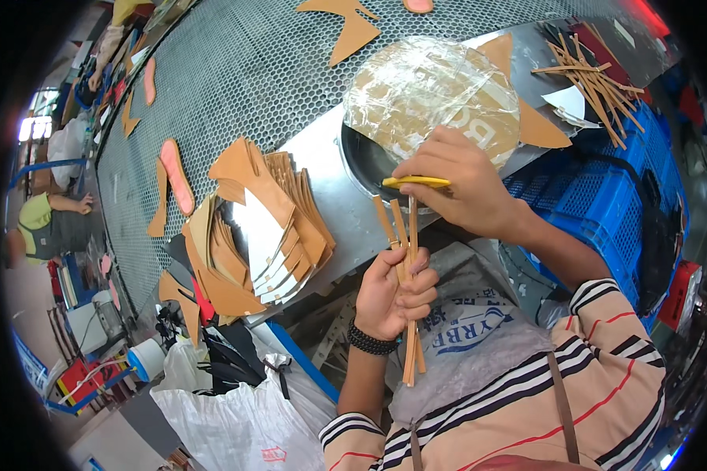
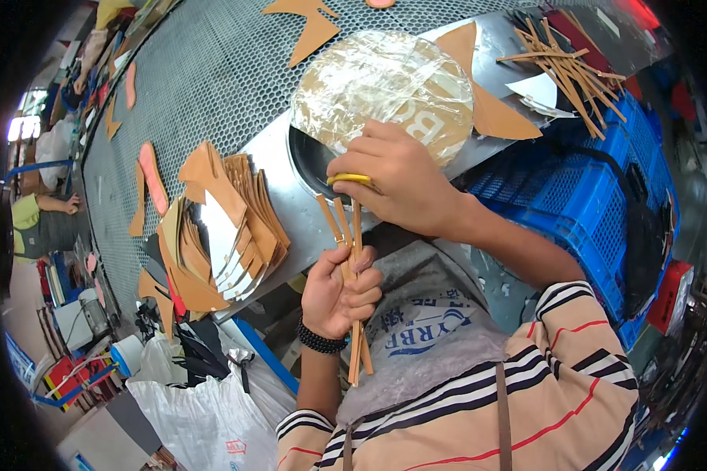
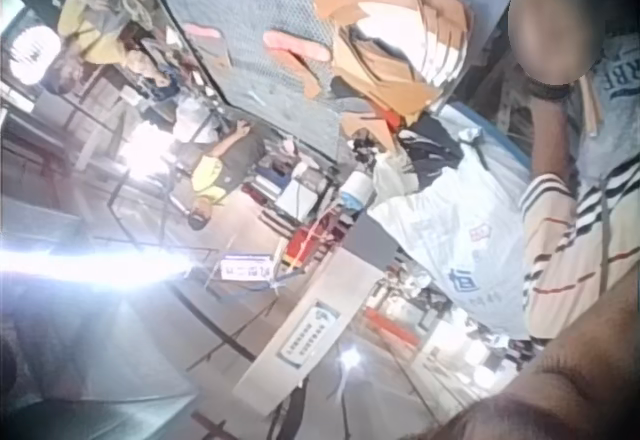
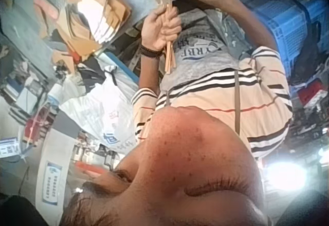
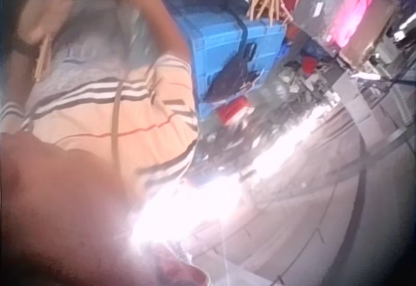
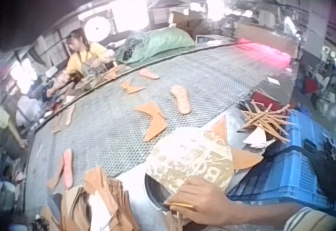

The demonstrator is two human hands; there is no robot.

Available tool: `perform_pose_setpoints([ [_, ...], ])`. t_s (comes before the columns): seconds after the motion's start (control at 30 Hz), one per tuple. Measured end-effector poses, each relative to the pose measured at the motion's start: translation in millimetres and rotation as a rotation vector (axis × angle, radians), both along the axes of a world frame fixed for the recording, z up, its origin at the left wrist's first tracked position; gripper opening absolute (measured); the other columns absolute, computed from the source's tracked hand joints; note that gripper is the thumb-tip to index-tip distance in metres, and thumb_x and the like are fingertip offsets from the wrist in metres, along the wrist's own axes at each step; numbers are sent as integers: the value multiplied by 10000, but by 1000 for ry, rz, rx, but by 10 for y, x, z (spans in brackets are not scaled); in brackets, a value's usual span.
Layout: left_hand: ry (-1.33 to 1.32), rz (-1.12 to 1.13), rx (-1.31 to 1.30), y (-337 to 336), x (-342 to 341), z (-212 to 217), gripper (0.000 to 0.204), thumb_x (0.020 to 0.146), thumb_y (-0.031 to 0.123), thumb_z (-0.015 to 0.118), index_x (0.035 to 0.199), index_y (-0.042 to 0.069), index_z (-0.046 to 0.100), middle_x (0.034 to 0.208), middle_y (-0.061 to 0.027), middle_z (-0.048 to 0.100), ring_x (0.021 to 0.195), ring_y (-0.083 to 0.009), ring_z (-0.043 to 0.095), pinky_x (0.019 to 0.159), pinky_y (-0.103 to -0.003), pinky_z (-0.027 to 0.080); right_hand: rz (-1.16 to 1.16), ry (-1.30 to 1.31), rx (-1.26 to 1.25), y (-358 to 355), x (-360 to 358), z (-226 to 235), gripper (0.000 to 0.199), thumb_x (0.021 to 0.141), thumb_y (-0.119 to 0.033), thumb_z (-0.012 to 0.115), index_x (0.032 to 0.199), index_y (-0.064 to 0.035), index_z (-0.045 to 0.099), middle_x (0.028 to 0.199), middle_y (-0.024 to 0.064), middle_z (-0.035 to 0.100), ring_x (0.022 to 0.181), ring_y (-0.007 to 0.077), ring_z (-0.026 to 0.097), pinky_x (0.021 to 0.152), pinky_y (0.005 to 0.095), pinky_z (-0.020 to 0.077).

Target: Applying glue to leather shoe components at a workstation.

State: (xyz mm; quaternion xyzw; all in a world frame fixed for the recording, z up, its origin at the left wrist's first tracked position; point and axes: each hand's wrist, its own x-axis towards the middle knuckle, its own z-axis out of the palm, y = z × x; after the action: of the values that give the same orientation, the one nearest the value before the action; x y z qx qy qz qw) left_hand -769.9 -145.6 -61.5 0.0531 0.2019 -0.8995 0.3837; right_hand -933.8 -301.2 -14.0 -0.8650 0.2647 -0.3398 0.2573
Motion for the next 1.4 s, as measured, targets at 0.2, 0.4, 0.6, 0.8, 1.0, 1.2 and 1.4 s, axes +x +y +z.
perform_pose_setpoints([
  [0.2, 1, 11, 8, 22, -20, 21, 312, 1061, 355, 336, 929, 84, 417, 703, -1, 338, 540, -77, 304, 429, -217, 237, 84, -70, 56, -23, -15, 152, 130, 819, -129, 766, 918, -72, 704, 823, 42, 640, 820, 251, 576, 769, 371, 451],
  [0.4, -23, 25, 22, 38, -17, 67, 309, 1062, 354, 338, 939, 84, 423, 701, 0, 339, 536, -73, 303, 424, -218, 237, 172, -39, 62, -121, 35, 163, 124, 860, -157, 745, 922, -61, 699, 815, 47, 628, 815, 249, 577, 765, 373, 451],
  [0.6, -39, 38, -11, 62, -29, 53, 313, 1065, 359, 336, 947, 84, 429, 699, 6, 335, 533, -72, 300, 423, -217, 235, 164, 0, -58, -93, 35, 148, 126, 855, -154, 753, 922, -67, 691, 806, 57, 613, 812, 256, 585, 747, 375, 452],
  [0.8, -45, 56, -12, 83, -22, 56, 313, 1065, 359, 335, 938, 87, 424, 700, 8, 334, 530, -69, 295, 423, -212, 232, 179, -104, 126, -60, -64, 130, 114, 842, -122, 759, 925, -73, 698, 823, 68, 649, 798, 261, 614, 740, 376, 463],
  [1.0, -42, 76, -23, 75, -16, 59, 312, 1068, 355, 327, 928, 89, 414, 695, 6, 333, 529, -68, 294, 423, -209, 230, 135, -106, 108, -62, -93, 125, 103, 833, -101, 758, 917, -73, 706, 831, 71, 668, 817, 268, 631, 759, 378, 466],
  [1.2, -45, 86, 2, 89, 5, 79, 304, 1060, 345, 333, 924, 83, 403, 693, 7, 328, 536, -72, 293, 428, -211, 237, 117, -100, 27, -86, -164, 103, 109, 813, -91, 768, 902, -78, 706, 789, 53, 636, 766, 256, 584, 734, 379, 439],
  [1.4, -114, 123, -91, 121, 50, 115, 186, 1009, 244, 409, 978, 62, 433, 737, 0, 353, 567, -86, 319, 451, -232, 269, 50, -74, -41, -62, -120, 43, 122, 796, -93, 778, 890, -79, 701, 765, 42, 615, 769, 241, 563, 725, 375, 424],
])
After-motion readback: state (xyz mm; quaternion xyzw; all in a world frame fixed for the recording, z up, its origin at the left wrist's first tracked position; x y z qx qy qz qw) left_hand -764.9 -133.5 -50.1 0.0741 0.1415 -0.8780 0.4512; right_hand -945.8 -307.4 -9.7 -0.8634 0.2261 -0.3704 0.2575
